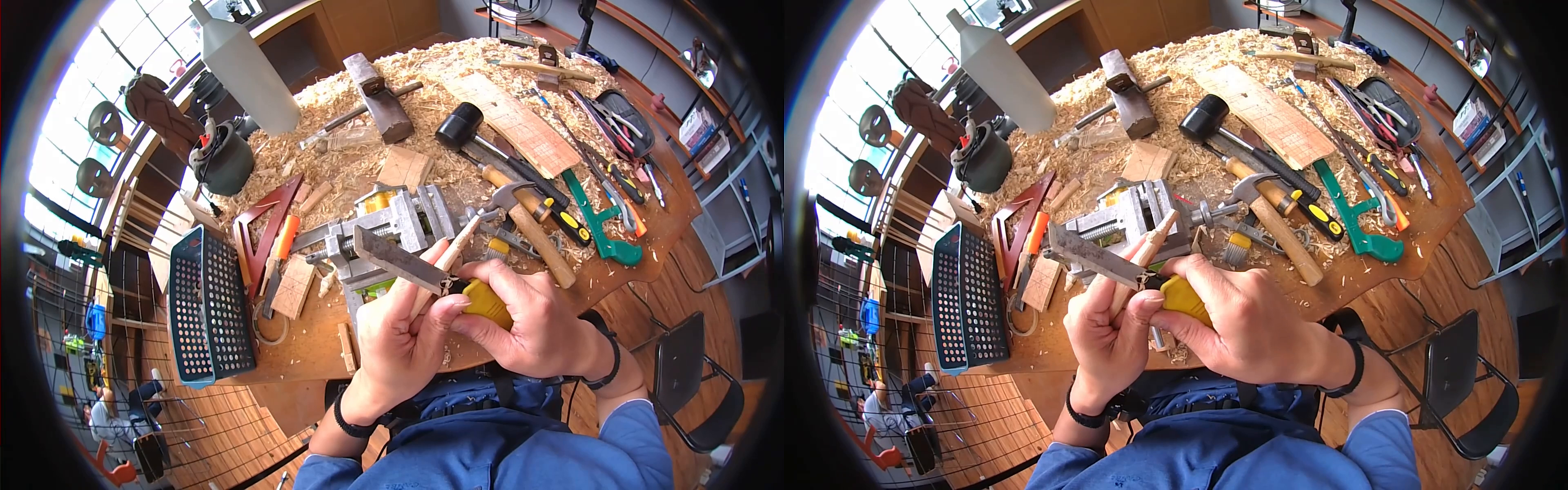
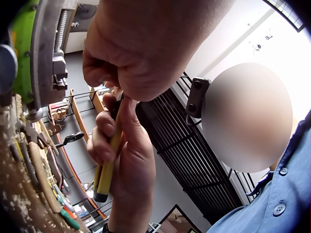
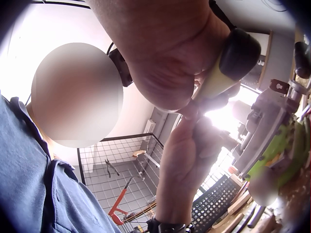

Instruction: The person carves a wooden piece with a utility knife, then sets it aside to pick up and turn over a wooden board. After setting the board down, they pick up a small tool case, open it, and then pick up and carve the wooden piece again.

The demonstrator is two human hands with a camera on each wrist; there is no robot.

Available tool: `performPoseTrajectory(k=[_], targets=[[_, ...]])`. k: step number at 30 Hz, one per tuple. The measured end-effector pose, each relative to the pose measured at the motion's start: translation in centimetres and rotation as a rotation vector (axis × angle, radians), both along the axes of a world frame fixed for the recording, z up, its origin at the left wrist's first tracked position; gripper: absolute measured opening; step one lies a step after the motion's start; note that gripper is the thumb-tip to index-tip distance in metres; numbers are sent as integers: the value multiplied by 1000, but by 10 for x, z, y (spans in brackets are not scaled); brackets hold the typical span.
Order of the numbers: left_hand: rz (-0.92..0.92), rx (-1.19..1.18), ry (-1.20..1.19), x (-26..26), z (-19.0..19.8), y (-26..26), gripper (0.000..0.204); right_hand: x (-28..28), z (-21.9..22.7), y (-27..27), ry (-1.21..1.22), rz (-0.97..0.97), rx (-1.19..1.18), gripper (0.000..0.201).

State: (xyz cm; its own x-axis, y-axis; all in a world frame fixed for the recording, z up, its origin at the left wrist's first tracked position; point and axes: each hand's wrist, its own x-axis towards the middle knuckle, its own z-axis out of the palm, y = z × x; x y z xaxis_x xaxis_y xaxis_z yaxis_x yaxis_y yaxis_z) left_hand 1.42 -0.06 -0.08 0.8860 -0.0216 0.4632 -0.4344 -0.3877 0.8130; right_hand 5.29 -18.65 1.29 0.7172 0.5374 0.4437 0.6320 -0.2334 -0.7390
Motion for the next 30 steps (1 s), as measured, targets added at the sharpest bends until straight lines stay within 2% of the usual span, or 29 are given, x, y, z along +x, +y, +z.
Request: performPoseTrajectory(k=[4,7,30], targets=[[-7,3,-92,4,-3,-1,51,1,0,-1,-16,20,-8,42],[-2,12,-6,0,0,1,51,1,1,-1,-9,17,-19,42],[29,-6,-16,1,1,3,48,0,-1,3,29,-12,12,40]])
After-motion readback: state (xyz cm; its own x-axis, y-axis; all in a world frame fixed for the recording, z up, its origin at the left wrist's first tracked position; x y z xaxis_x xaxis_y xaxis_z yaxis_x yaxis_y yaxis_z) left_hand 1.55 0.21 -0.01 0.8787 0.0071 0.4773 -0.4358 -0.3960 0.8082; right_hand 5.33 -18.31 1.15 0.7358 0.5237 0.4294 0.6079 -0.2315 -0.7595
